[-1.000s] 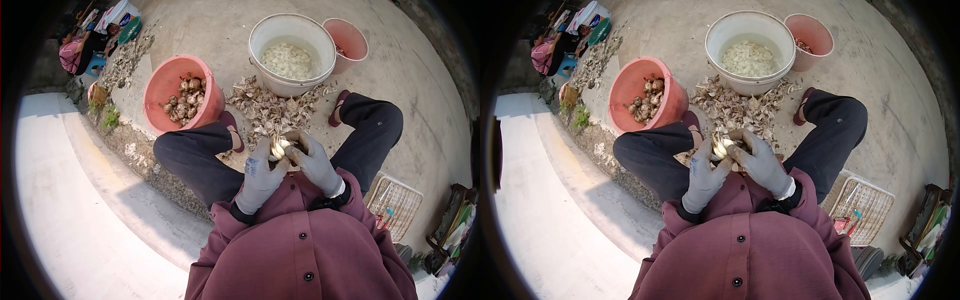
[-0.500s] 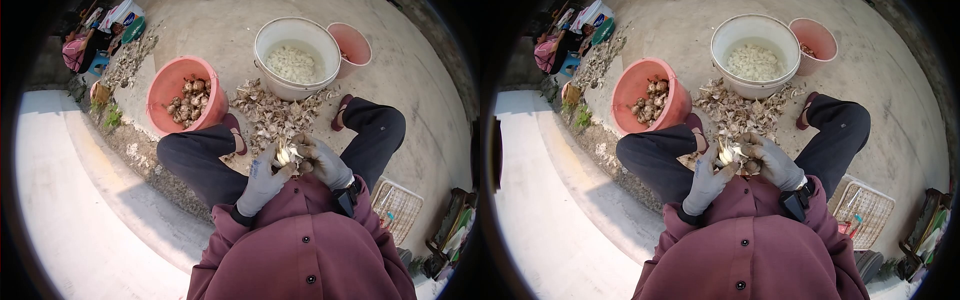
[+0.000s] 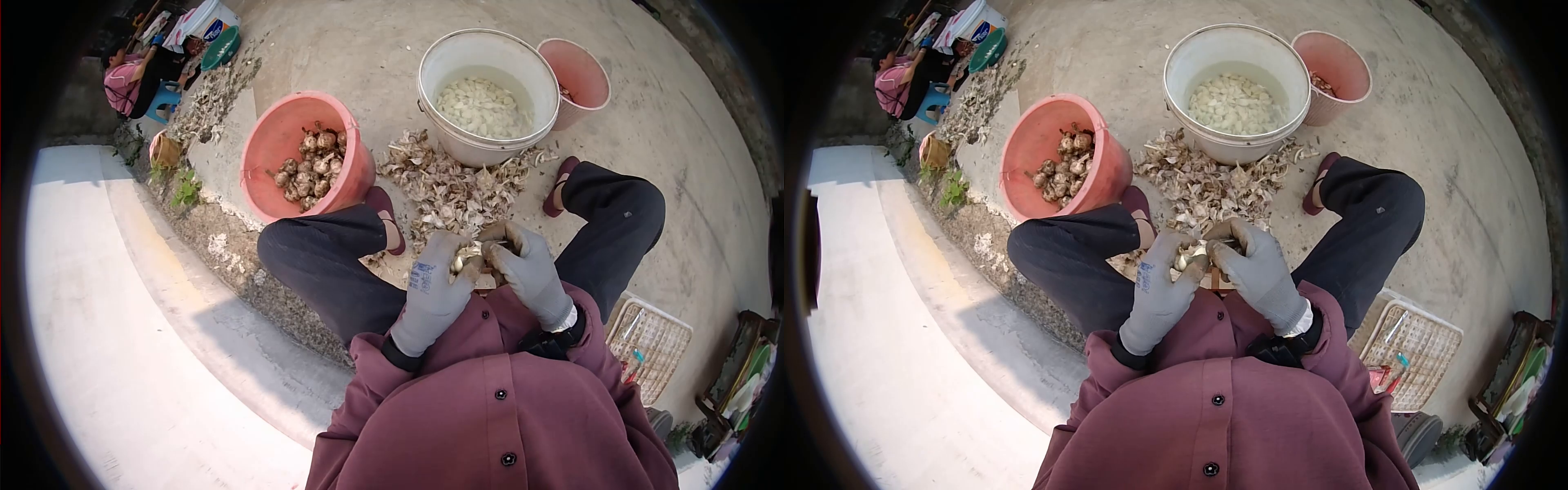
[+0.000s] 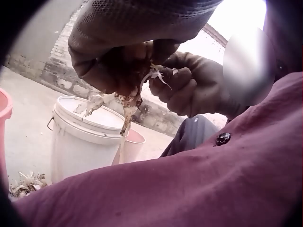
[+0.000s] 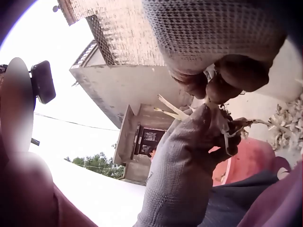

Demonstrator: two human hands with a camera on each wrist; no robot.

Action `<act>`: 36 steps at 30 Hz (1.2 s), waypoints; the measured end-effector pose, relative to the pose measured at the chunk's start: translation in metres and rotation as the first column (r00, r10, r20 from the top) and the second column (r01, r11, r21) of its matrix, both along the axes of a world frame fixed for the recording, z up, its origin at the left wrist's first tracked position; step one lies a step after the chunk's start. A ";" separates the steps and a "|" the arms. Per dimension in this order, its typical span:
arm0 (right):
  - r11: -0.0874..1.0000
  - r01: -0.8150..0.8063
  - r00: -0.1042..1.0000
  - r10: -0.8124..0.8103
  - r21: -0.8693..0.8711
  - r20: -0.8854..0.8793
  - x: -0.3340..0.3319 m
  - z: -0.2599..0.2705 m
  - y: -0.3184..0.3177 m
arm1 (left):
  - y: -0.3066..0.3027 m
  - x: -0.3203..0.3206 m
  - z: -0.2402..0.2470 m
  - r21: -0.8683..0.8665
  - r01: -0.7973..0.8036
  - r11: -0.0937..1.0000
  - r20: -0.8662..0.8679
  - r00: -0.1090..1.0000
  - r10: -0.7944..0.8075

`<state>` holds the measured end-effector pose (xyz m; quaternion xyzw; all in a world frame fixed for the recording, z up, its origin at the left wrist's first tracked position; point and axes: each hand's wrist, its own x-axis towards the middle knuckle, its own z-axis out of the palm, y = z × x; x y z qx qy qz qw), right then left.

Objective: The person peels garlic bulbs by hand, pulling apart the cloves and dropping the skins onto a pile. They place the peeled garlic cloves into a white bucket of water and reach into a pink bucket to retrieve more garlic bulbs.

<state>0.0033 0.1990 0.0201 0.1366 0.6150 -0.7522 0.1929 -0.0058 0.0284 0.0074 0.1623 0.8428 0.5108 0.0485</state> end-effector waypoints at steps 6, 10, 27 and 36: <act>0.989 -0.028 1.000 0.026 0.142 0.015 0.001 0.001 0.004 | -0.001 0.000 0.009 -0.076 0.003 0.997 -0.059 0.998 -0.007; 0.985 -0.019 1.000 0.019 0.170 0.004 0.001 0.001 0.004 | -0.001 0.000 0.010 -0.083 0.018 0.996 -0.032 0.999 -0.021; 0.995 -0.104 0.994 0.104 -0.003 0.034 -0.005 -0.010 0.001 | 0.008 0.002 -0.003 -0.074 -0.138 0.988 0.162 0.975 0.148; 0.989 -0.146 0.989 0.146 0.006 -0.015 -0.001 -0.019 0.003 | 0.009 0.000 -0.003 -0.059 -0.054 0.997 0.111 0.992 0.060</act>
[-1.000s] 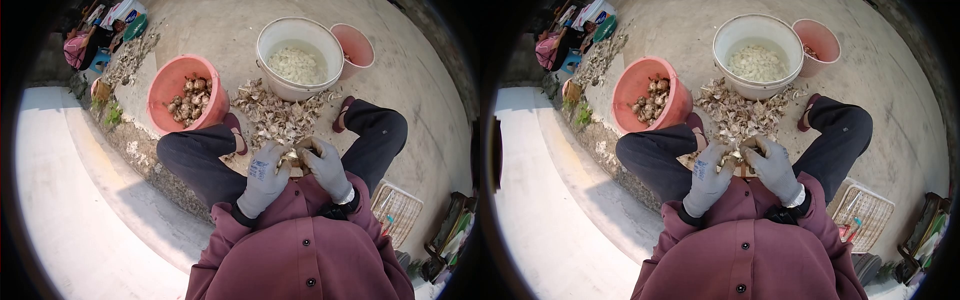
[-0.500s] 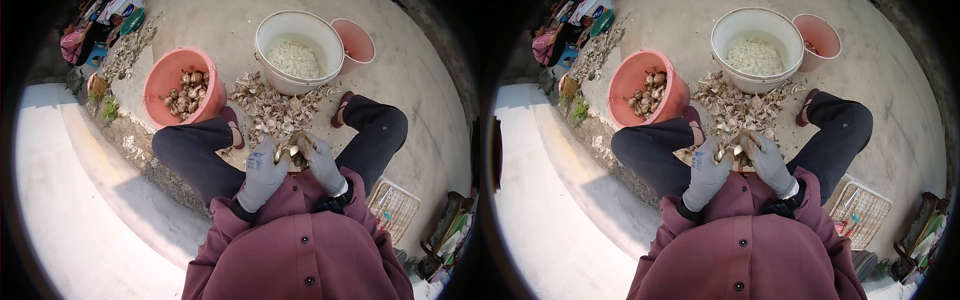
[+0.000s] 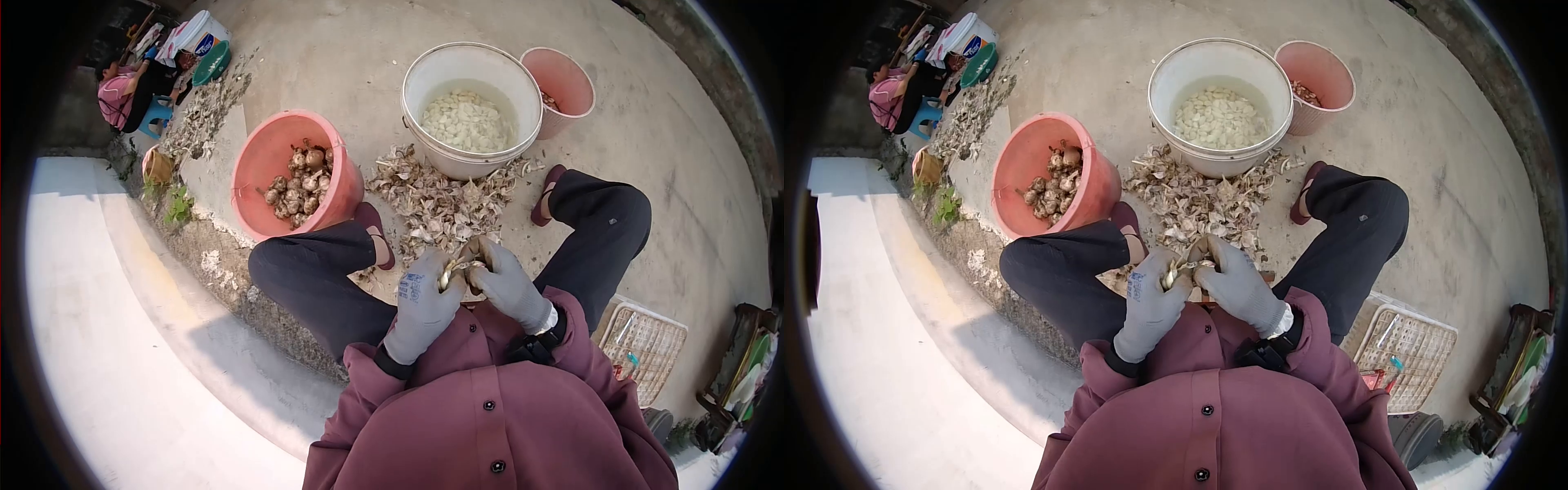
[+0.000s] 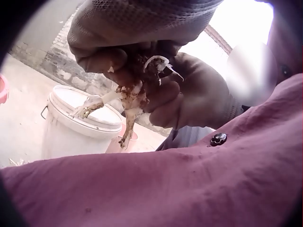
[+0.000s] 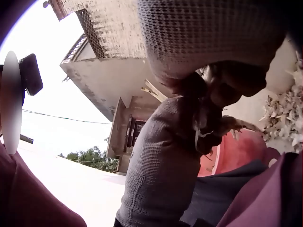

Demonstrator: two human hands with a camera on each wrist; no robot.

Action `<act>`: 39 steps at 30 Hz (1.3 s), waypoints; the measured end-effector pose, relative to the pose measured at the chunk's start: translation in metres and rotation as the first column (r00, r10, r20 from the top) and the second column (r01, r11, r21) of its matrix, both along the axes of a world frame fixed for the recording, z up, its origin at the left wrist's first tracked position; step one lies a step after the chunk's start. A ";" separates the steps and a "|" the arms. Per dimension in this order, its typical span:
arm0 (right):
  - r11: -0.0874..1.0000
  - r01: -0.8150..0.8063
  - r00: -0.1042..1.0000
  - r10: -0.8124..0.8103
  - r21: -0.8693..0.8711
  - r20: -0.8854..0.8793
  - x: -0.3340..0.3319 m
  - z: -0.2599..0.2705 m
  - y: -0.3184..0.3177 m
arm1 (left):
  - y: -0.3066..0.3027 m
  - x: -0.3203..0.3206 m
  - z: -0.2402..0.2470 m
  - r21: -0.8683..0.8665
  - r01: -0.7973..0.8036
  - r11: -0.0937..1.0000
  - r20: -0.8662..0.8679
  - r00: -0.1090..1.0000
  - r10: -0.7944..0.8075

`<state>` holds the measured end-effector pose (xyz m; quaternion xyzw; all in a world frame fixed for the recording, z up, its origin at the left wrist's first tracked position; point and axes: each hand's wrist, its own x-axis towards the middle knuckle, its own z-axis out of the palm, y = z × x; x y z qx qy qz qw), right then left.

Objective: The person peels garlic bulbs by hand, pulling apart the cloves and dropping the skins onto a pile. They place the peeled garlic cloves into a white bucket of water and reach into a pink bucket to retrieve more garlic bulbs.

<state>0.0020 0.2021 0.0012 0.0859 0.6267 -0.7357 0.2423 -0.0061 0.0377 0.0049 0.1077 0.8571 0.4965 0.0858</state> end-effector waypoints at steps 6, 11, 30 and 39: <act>0.977 -0.035 0.991 0.061 0.211 -0.117 0.006 -0.010 -0.001 | -0.005 0.008 -0.007 0.019 -0.001 1.000 0.076 0.997 -0.001; 0.997 -0.044 0.988 0.053 0.068 -0.143 0.009 -0.012 0.009 | -0.024 0.004 -0.013 0.051 -0.138 0.989 0.351 0.930 0.112; 0.996 0.065 0.994 -0.058 0.068 -0.094 0.019 -0.019 -0.010 | 0.010 0.007 0.003 -0.259 0.222 0.940 -0.102 0.962 -0.255; 0.973 0.043 0.973 0.010 0.227 -0.230 0.013 -0.016 -0.011 | 0.011 0.003 0.007 -0.288 0.161 0.944 -0.084 0.978 -0.193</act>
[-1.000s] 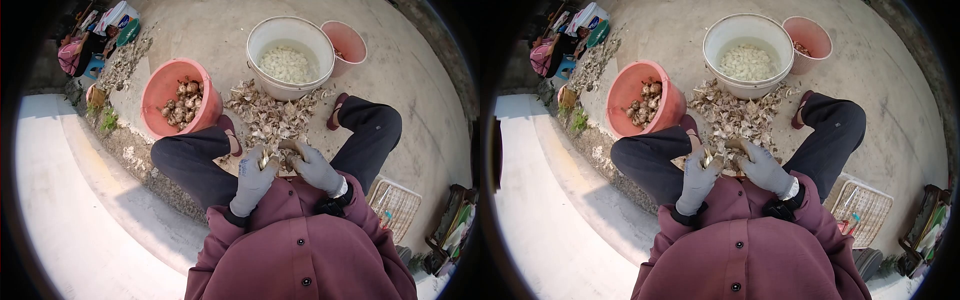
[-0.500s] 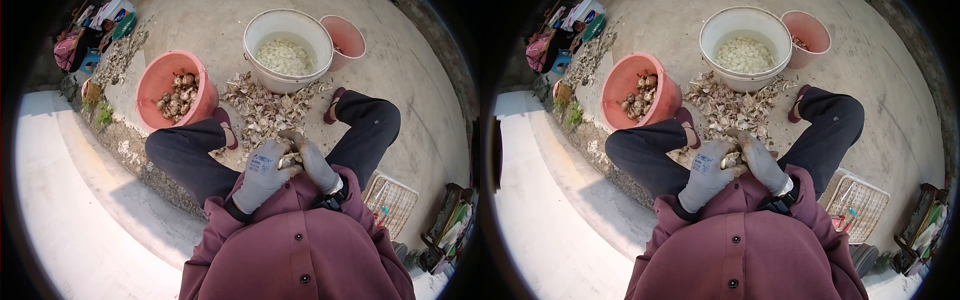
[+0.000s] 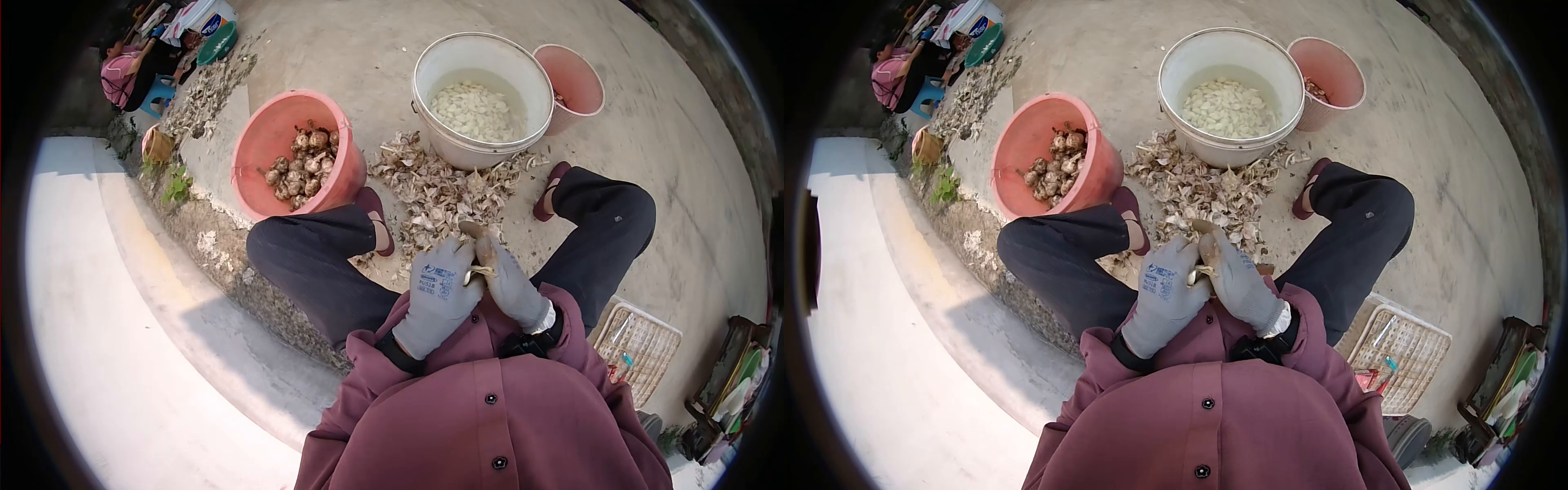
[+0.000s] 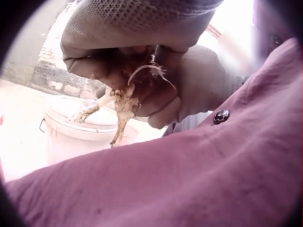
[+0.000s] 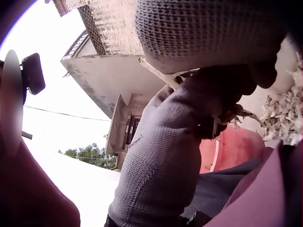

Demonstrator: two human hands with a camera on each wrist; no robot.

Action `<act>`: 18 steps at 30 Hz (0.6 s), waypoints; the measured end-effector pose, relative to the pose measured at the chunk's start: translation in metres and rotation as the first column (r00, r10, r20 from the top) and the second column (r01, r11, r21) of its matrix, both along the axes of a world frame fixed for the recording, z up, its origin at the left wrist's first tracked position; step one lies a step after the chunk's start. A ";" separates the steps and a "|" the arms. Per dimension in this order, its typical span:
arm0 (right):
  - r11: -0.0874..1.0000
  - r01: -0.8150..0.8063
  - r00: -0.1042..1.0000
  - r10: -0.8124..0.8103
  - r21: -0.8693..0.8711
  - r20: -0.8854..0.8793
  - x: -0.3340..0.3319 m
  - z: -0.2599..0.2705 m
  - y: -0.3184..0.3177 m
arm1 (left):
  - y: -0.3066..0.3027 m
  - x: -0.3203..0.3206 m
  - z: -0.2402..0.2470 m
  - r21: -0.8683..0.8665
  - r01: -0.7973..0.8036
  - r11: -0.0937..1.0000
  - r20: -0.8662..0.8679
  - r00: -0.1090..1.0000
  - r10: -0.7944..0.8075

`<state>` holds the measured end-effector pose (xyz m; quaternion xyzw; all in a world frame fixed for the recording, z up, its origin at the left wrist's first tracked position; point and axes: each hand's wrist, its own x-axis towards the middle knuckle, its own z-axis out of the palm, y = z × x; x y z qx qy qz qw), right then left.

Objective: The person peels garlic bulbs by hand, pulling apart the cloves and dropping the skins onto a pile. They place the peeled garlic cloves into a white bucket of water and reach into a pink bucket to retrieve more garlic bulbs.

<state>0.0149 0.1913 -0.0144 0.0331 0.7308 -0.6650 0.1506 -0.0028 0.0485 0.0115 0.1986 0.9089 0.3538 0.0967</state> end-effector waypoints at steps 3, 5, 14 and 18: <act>0.991 -0.103 0.984 0.115 -0.090 0.134 -0.003 0.009 0.002 | -0.001 -0.002 -0.009 0.079 -0.079 0.994 0.089 0.993 0.072; 0.988 -0.093 0.984 0.110 -0.126 0.141 0.000 0.010 -0.002 | -0.003 -0.001 -0.014 0.119 -0.101 0.988 0.098 0.991 0.090; 0.908 -0.017 0.963 0.127 -0.419 0.236 -0.001 0.009 0.003 | -0.007 0.001 -0.017 -0.059 -0.076 0.995 -0.175 0.982 0.064; 0.922 -0.052 0.966 0.144 -0.383 0.214 -0.002 0.017 0.009 | -0.015 -0.002 -0.018 0.230 -0.280 0.932 0.079 0.960 0.269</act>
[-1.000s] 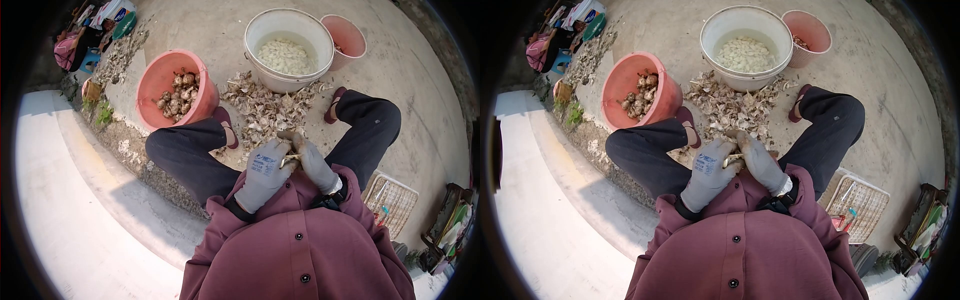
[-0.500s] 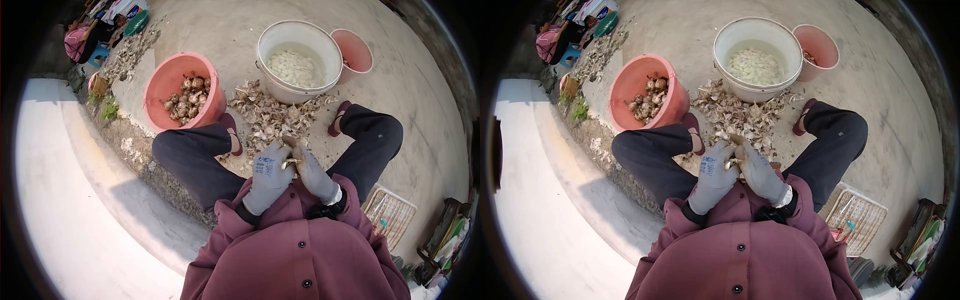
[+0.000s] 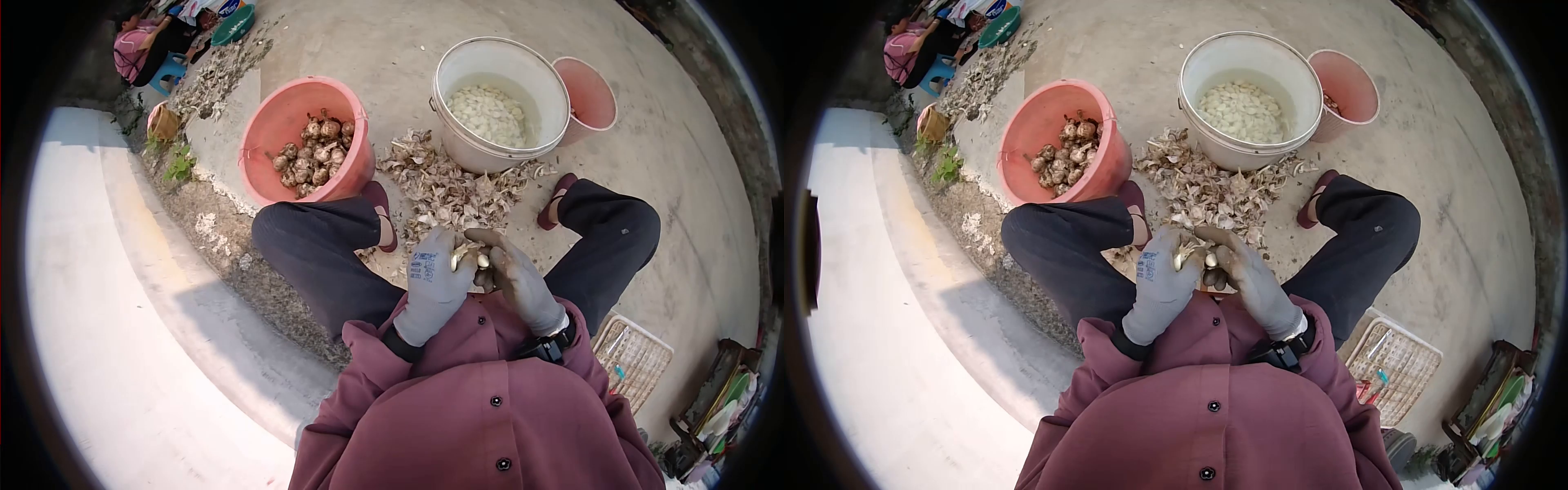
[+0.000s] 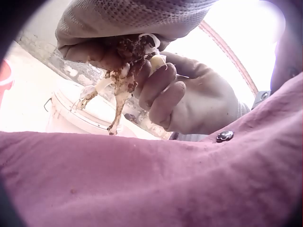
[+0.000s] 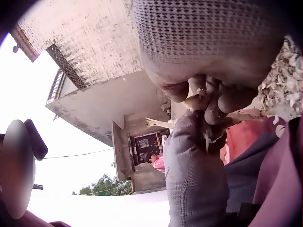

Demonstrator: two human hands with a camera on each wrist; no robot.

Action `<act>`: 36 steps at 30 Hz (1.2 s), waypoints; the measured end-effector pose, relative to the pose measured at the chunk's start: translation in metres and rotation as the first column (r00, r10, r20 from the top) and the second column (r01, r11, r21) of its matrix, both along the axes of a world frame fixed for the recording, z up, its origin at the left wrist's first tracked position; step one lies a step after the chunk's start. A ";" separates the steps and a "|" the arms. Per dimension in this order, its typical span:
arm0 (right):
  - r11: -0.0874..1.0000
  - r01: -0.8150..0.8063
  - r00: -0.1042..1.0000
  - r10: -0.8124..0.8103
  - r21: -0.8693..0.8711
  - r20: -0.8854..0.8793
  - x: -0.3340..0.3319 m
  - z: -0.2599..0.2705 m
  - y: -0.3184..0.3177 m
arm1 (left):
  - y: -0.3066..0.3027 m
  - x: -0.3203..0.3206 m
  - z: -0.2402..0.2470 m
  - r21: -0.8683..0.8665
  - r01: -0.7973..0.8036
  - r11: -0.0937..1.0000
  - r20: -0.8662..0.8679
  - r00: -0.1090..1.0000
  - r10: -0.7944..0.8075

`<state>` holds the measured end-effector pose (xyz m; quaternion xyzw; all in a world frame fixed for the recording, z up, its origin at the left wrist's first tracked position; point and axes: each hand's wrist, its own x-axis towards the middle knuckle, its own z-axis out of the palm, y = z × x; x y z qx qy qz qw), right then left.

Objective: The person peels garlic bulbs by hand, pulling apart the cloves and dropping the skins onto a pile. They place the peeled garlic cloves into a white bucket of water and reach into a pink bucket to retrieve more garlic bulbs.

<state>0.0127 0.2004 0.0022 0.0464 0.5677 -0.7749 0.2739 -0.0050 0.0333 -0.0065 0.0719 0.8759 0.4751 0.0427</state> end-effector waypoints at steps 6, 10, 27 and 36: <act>0.991 0.029 0.999 -0.031 0.129 0.010 0.000 0.005 -0.002 | -0.001 0.005 -0.004 0.115 -0.064 0.991 0.071 0.996 0.056; 0.988 0.067 0.997 -0.073 0.142 0.038 0.002 0.004 -0.005 | 0.000 0.005 -0.001 0.132 -0.067 0.989 0.129 0.990 0.050; 0.983 0.158 0.987 -0.158 0.095 -0.016 0.006 -0.003 0.003 | -0.026 -0.008 -0.009 0.511 -0.447 0.734 0.524 0.839 0.146; 0.983 0.184 0.982 -0.184 0.000 0.047 0.001 0.001 0.012 | -0.022 0.008 -0.017 0.365 -0.107 0.925 0.416 0.907 -0.059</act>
